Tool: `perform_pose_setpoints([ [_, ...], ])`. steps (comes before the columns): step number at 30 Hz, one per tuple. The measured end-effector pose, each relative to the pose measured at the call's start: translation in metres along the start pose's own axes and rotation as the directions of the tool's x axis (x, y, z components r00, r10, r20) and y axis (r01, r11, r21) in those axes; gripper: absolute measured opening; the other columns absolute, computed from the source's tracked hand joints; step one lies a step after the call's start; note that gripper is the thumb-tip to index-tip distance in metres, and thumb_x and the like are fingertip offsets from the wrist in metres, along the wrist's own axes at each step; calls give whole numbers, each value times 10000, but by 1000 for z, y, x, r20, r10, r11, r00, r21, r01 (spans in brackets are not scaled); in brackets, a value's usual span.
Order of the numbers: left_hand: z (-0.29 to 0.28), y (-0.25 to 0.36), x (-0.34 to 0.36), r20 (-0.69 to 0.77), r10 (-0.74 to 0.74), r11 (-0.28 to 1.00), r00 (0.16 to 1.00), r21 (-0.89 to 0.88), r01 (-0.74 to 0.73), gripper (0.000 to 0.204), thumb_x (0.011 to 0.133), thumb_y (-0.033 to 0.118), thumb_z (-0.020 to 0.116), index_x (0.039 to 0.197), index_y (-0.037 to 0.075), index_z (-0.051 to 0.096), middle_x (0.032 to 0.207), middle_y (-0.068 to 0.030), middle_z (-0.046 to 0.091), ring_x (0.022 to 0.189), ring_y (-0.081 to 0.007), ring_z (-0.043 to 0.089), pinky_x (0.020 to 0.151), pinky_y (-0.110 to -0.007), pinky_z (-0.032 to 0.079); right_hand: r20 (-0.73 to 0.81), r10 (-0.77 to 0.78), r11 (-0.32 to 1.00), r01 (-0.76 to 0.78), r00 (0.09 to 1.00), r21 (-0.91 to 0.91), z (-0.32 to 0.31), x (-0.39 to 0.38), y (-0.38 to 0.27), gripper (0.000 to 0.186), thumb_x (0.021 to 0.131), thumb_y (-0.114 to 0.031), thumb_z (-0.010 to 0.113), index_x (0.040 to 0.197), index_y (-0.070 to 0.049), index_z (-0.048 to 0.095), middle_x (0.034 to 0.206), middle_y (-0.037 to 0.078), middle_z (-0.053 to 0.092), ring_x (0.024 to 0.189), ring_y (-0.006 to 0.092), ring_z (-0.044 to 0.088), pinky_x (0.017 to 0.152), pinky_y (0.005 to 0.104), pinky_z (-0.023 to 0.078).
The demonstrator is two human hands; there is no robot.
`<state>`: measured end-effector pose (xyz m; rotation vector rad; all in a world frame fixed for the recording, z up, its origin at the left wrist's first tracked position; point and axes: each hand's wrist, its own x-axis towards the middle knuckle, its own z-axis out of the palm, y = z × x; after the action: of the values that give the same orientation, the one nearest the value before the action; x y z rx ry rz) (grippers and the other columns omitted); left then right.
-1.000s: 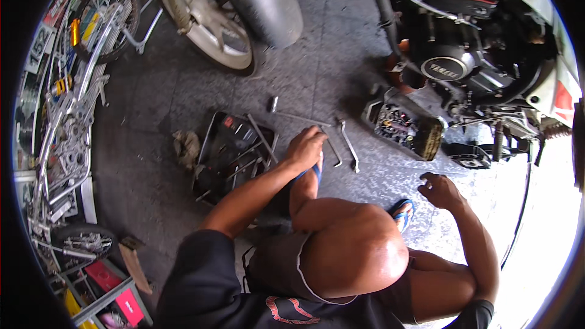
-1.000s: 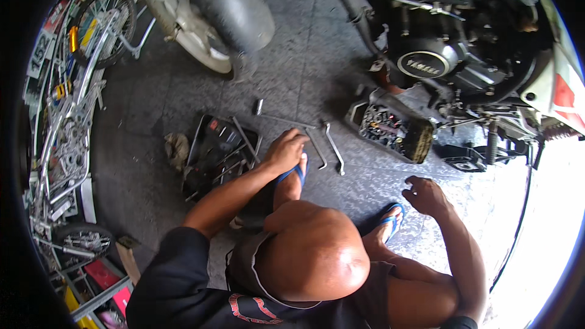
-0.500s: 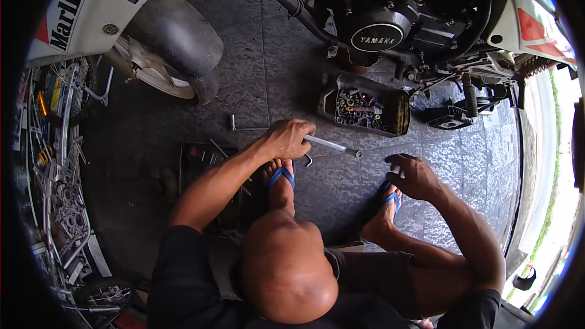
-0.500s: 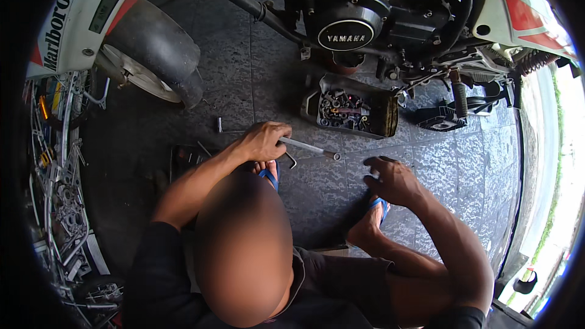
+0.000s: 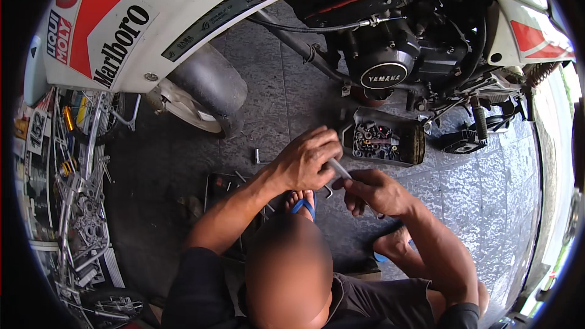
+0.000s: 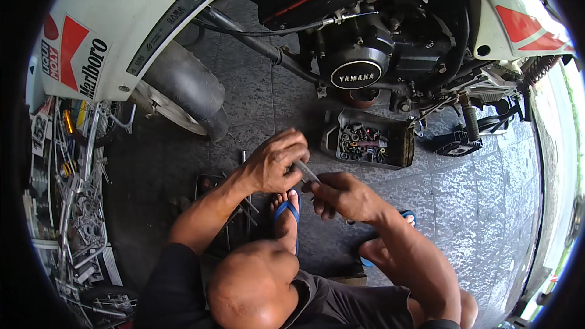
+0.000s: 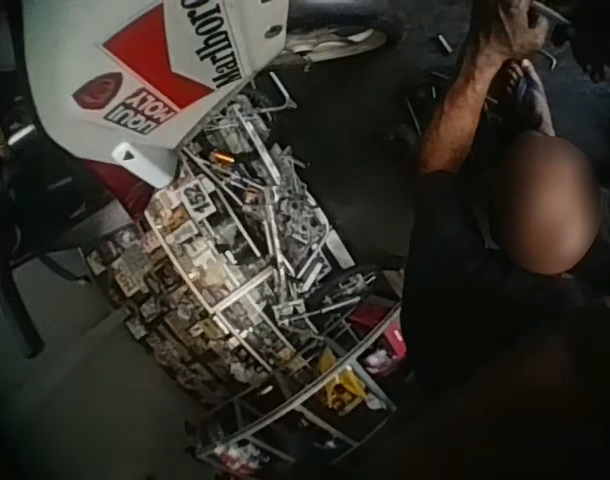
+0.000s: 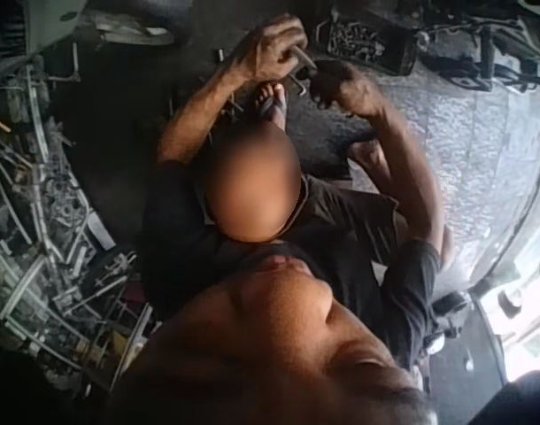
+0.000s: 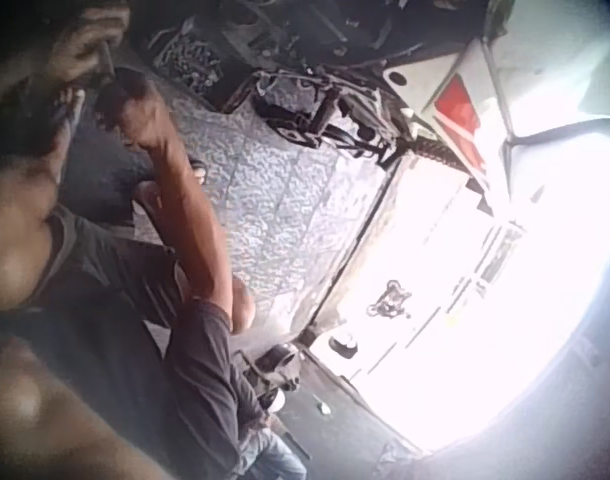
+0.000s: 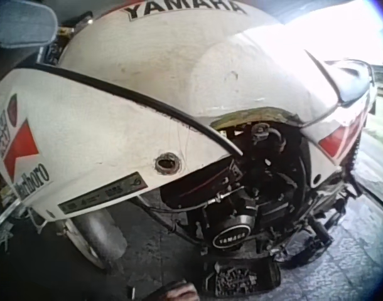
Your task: The person installs a cylinder block onto a motorcycle engine, tightens its fasteners using a wrench, selects tools from a metal tray, and tightens bolts on the engine casing using wrenches.
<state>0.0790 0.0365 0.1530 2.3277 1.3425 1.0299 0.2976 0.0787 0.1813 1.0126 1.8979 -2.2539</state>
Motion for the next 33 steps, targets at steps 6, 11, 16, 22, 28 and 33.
perform_pose_setpoints([
  [6,-27,9,27,-212,81,971,974,237,-29,203,615,-15,652,798,55,603,856,-78,550,828,-255,550,701,-357,487,-360,-676,574,153,642,-804,18,19,-6,203,890,-224,621,946,-30,637,789,190,613,734,376,601,717,433,482],
  [11,-21,31,-4,-165,37,908,986,418,36,153,654,35,664,777,91,593,774,-37,489,719,-222,524,615,-327,470,-573,-390,834,13,721,-552,25,37,-2,236,887,-226,605,1013,-29,640,986,198,616,843,316,610,753,378,507],
  [16,-5,40,-41,-240,256,877,936,465,-121,319,699,87,670,1012,84,610,851,-40,535,765,-221,549,673,-359,467,-549,-46,645,444,835,622,59,68,-27,252,934,-102,534,1165,-15,482,969,111,624,725,171,606,652,298,500],
  [22,-31,22,-58,-326,112,943,939,333,3,416,832,244,615,1139,-12,503,1051,-185,537,934,-333,551,814,-441,478,-676,-307,717,630,670,299,46,98,-76,371,956,-68,495,1294,73,439,881,108,668,558,116,549,474,261,435],
  [28,-50,12,-40,-457,-32,951,889,261,169,308,898,206,563,1064,-54,555,1062,-172,553,967,-268,560,856,-371,464,-806,-362,677,727,468,118,22,144,-113,342,947,-78,523,1247,86,522,828,104,677,615,137,589,550,285,467],
  [33,-67,11,-3,-615,-8,983,789,140,119,327,928,244,551,1036,-62,586,1015,-161,594,962,-268,585,867,-373,459,-893,-307,624,778,328,71,24,185,-118,350,957,-100,533,1276,39,499,784,102,616,578,151,542,490,301,440],
])
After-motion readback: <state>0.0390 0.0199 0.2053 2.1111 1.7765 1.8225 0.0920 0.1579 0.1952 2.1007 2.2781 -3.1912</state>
